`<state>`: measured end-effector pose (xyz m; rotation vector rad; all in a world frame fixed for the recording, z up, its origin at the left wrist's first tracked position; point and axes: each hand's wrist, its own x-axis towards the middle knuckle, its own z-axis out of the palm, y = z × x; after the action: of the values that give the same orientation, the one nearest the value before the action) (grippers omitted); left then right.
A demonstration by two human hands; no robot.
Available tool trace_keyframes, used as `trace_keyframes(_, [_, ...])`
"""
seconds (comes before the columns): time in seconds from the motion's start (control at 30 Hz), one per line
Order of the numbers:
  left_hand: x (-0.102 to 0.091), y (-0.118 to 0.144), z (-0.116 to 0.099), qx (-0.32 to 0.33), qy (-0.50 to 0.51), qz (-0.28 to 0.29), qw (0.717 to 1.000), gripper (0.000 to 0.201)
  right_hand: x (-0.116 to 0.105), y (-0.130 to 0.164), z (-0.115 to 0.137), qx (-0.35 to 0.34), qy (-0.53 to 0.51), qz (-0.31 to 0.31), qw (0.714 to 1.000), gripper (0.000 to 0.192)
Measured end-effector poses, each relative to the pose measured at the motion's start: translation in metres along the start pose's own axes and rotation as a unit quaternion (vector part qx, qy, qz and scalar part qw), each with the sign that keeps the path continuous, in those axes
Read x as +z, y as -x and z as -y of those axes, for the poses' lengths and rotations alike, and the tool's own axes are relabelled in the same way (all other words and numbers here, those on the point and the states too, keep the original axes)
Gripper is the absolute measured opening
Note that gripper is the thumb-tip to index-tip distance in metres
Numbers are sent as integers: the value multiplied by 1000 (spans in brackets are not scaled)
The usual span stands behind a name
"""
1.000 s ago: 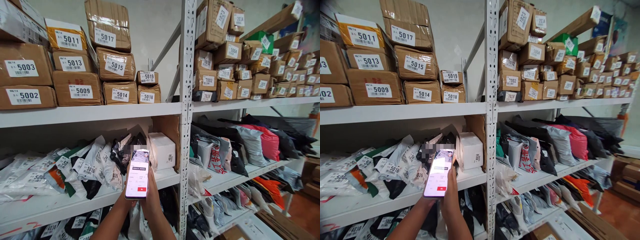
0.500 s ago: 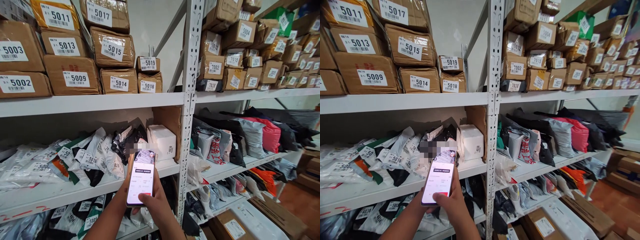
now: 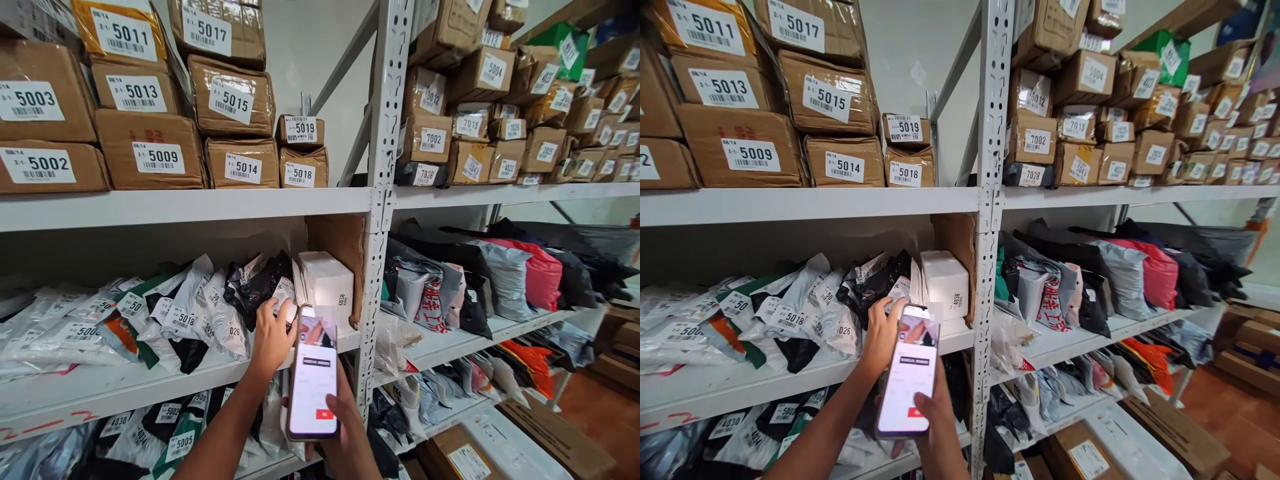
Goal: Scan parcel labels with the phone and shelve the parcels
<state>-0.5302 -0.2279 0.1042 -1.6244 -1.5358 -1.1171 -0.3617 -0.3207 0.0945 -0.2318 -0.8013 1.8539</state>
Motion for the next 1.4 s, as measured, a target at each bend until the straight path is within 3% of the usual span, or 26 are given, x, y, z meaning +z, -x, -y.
trace_keyframes(0.1, [-1, 1, -1, 26, -50, -82, 995, 44, -21, 6, 9, -23, 6, -53, 998, 93])
trace_keyframes(0.27, [-4, 5, -1, -18, -61, -153, 986, 49, -47, 15, 23, -42, 35, -92, 994, 92])
trace_keyframes(0.43, [-5, 6, 3, -49, -73, -159, 983, 47, -49, 26, 27, -65, 20, -129, 989, 91])
trace_keyframes(0.57, [-5, 6, 2, 38, -21, -147, 988, 27, -50, 33, 27, -55, 15, -127, 990, 99])
trace_keyframes(0.63, [-5, 4, 0, 103, -4, -127, 986, 13, -52, 35, 28, -56, 10, -122, 991, 104])
trace_keyframes(0.73, [-8, -6, -3, 171, 2, -65, 983, 22, -57, 38, 30, -55, 8, -109, 992, 110])
trace_keyframes(0.8, [-12, -15, -6, 140, -11, -52, 989, 25, -60, 40, 32, -58, 8, -103, 993, 110])
trace_keyframes(0.93, [-22, -31, -14, -36, -70, -38, 996, 12, -69, 45, 35, -69, 8, -102, 992, 105])
trace_keyframes(1.0, [-23, -36, -18, -18, -87, -19, 996, 14, -74, 48, 36, -65, 11, -105, 992, 104])
trace_keyframes(1.1, [-19, -42, -20, 52, -76, 40, 995, 37, -79, 50, 38, -57, 11, -114, 992, 109])
trace_keyframes(1.23, [-14, -52, -23, -17, -87, 118, 989, 42, -83, 51, 40, -39, 10, -135, 990, 116])
trace_keyframes(1.4, [-10, -65, -27, -56, -95, 139, 984, 33, -88, 49, 36, -28, 14, -139, 990, 117])
